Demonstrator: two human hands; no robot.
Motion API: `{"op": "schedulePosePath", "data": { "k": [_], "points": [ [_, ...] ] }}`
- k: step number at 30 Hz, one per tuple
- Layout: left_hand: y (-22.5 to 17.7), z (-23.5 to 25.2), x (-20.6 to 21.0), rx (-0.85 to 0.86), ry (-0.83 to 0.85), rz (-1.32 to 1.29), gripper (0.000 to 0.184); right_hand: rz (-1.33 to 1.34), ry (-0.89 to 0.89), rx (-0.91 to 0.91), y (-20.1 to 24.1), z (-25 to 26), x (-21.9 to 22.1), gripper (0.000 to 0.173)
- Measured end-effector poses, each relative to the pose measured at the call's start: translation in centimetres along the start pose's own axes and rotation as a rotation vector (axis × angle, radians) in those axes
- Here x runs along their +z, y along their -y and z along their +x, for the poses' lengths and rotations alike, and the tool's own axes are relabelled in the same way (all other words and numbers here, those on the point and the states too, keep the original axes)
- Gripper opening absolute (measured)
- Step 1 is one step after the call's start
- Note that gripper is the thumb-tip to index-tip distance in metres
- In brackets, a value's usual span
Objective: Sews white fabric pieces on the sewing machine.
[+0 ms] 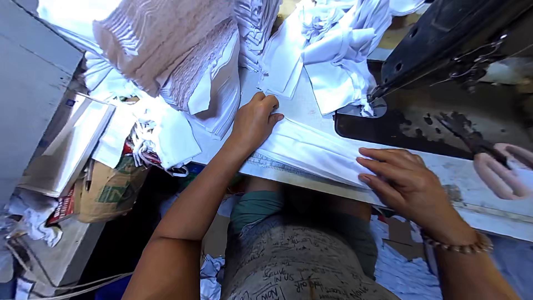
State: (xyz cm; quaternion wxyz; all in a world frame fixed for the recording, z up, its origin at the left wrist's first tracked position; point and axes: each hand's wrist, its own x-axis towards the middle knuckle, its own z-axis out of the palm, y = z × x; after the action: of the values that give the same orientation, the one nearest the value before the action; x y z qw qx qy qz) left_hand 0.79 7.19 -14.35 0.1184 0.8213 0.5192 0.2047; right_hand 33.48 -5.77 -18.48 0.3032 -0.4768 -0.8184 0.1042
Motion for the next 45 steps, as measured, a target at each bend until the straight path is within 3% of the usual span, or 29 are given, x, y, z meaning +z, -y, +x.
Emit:
{"op": "schedulePosePath", "data": {
  "k": [2, 5, 8, 10, 17, 20, 24, 27, 30, 33, 36, 37, 38, 40, 42, 45],
  "points": [
    [0.0, -0.6, 0.0, 0.037, -0.096, 0.002, 0.021, 0.023, -0.012, 0.019, -0.2, -0.4, 0.0, 0.040],
    [-0.6, -3.0, -0.3, 0.322, -0.287, -0.022, 0.017, 0.024, -0.027, 0.039, -0.3, -0.3, 0.0, 0.040],
    [-1.4, -5.3, -0.7, 0.505, -0.071, -0.155, 0.020, 0.029, -0.028, 0.043, -0.1, -0.3, 0.0, 0.040],
    [-1.5, -5.7, -0.6, 0.508, 0.035, -0.136, 0.015, 0.019, -0.028, 0.042, 0.0, -0.3, -0.1, 0.039],
    [-0.9, -5.4, -0.7, 0.499, 0.150, -0.117, 0.016, -0.005, 0.001, 0.056, 0.7, 0.2, -0.4, 0.042],
    [-1.9, -4.7, -1.4, 0.468, 0.133, -0.104, 0.017, -0.071, -0.143, -0.008, 2.9, 0.9, -0.1, 0.040],
    [-4.1, -2.2, -2.2, 0.413, 0.037, -0.013, 0.017, -0.103, -0.325, -0.254, 5.6, 2.7, 1.0, 0.017],
    [-4.0, 0.7, -1.0, 0.414, 0.032, 0.125, 0.019, -0.145, -0.224, -0.335, 5.2, 3.9, 2.4, 0.019],
    [-1.8, 3.1, 1.1, 0.339, 0.126, 0.151, 0.025, -0.186, -0.052, -0.098, 3.6, 4.0, 3.4, 0.035],
    [-0.7, 3.1, 1.7, 0.326, -0.014, 0.155, 0.028, -0.255, 0.048, 0.094, 2.8, 3.4, 2.8, 0.065],
    [-1.6, 1.8, 1.8, 0.466, -0.369, 0.215, 0.016, -0.295, 0.080, 0.135, 2.9, 2.9, 2.7, 0.072],
    [-2.2, 1.2, 1.5, 0.528, -0.410, 0.197, 0.016, -0.293, 0.084, 0.129, 2.9, 2.8, 2.7, 0.072],
    [-2.7, 0.4, 1.6, 0.561, -0.349, 0.167, 0.019, -0.285, 0.093, 0.124, 2.9, 2.6, 2.6, 0.072],
    [-2.6, -1.0, 2.2, 0.524, -0.017, 0.093, 0.031, -0.257, 0.110, 0.111, 2.7, 1.8, 2.0, 0.073],
    [-2.2, -1.2, 1.5, 0.489, 0.192, -0.016, 0.036, -0.205, 0.098, 0.093, 2.4, 0.8, 1.3, 0.068],
    [-1.4, 0.9, -0.7, 0.469, 0.149, -0.129, 0.023, -0.132, 0.012, 0.059, 1.7, -0.1, 1.1, 0.061]
  ]
}}
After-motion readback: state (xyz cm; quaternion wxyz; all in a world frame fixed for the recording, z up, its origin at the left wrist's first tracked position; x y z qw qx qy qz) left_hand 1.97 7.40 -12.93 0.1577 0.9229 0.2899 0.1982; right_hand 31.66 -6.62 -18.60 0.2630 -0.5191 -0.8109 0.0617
